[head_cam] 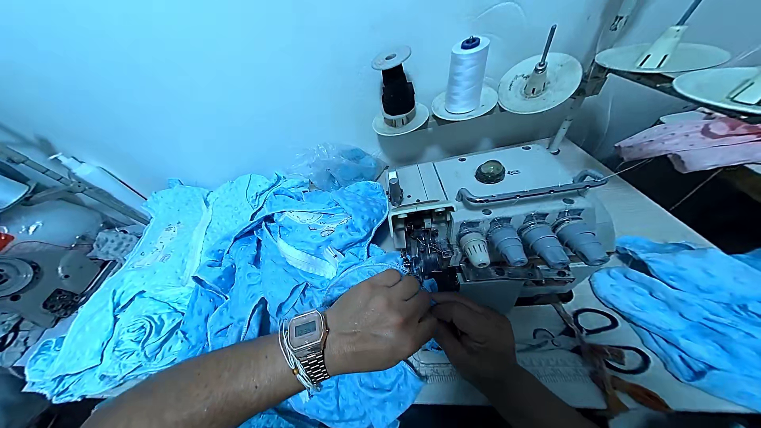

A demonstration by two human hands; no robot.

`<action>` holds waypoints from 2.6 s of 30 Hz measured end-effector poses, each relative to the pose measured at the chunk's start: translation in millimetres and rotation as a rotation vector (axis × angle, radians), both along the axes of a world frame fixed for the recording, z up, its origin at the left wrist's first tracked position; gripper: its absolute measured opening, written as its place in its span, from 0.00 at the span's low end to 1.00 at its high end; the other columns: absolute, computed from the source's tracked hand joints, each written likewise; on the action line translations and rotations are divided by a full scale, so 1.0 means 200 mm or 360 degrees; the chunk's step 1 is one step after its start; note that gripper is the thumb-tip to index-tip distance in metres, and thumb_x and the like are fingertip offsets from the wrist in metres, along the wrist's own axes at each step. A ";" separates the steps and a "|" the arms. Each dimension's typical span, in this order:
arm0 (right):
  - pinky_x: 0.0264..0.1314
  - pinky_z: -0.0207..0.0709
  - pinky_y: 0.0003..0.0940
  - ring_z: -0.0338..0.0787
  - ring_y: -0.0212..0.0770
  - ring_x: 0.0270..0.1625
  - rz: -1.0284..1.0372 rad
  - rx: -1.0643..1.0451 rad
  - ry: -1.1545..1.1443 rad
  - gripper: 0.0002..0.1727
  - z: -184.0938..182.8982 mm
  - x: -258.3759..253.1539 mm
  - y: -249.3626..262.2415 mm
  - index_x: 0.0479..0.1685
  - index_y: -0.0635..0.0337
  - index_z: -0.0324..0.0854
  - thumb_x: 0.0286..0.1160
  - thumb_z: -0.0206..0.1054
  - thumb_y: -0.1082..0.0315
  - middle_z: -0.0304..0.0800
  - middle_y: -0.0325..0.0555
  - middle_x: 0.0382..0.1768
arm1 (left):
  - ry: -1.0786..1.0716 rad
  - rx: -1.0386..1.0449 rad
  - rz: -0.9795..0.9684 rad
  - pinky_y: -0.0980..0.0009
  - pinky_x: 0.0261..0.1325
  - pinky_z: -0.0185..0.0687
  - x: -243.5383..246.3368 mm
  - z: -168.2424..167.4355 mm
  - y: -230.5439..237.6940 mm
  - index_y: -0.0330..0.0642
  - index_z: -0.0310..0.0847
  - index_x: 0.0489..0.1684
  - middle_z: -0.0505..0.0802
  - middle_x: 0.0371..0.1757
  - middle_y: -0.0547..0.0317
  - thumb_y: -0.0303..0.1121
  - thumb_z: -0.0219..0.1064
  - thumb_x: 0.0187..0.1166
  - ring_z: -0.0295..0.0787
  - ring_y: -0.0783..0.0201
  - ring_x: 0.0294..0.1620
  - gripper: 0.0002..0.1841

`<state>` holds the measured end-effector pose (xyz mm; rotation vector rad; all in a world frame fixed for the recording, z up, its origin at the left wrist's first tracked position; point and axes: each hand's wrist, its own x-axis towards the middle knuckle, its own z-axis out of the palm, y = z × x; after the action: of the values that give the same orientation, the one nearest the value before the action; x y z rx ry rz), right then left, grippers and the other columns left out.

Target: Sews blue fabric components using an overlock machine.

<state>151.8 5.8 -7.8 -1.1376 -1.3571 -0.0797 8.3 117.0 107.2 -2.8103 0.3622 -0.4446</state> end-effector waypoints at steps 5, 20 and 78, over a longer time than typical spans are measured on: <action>0.33 0.77 0.08 0.84 0.16 0.31 0.0122 0.0026 0.0176 0.10 0.00 0.00 0.03 0.27 0.62 0.86 0.73 0.72 0.66 0.95 0.41 0.41 | -0.0086 -0.0006 -0.0029 0.59 0.63 0.73 0.00 -0.03 0.01 0.46 0.83 0.26 0.85 0.27 0.63 0.25 0.58 0.81 0.83 0.60 0.39 0.12; 0.21 0.65 0.09 0.70 0.15 0.19 -0.0144 -0.0253 0.0214 0.05 0.12 -0.07 0.04 0.33 0.57 0.89 0.67 0.68 0.69 0.84 0.31 0.24 | 0.0022 -0.0824 -0.0019 0.64 0.50 0.86 -0.02 -0.04 0.38 0.34 0.84 0.51 0.92 0.42 0.49 0.22 0.63 0.75 0.89 0.56 0.45 0.10; 0.16 0.60 0.10 0.65 0.16 0.15 -0.0133 -0.0397 0.0338 0.04 0.18 -0.07 0.02 0.35 0.52 0.82 0.68 0.70 0.65 0.77 0.27 0.20 | 0.0171 -0.1724 -0.0150 0.80 0.47 0.75 0.02 0.01 0.33 0.31 0.86 0.30 0.88 0.33 0.59 0.25 0.66 0.79 0.82 0.76 0.40 0.08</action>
<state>137.5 9.8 28.4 -1.3711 -1.1519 0.1504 12.9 183.6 108.7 -3.8884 0.3368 -0.6564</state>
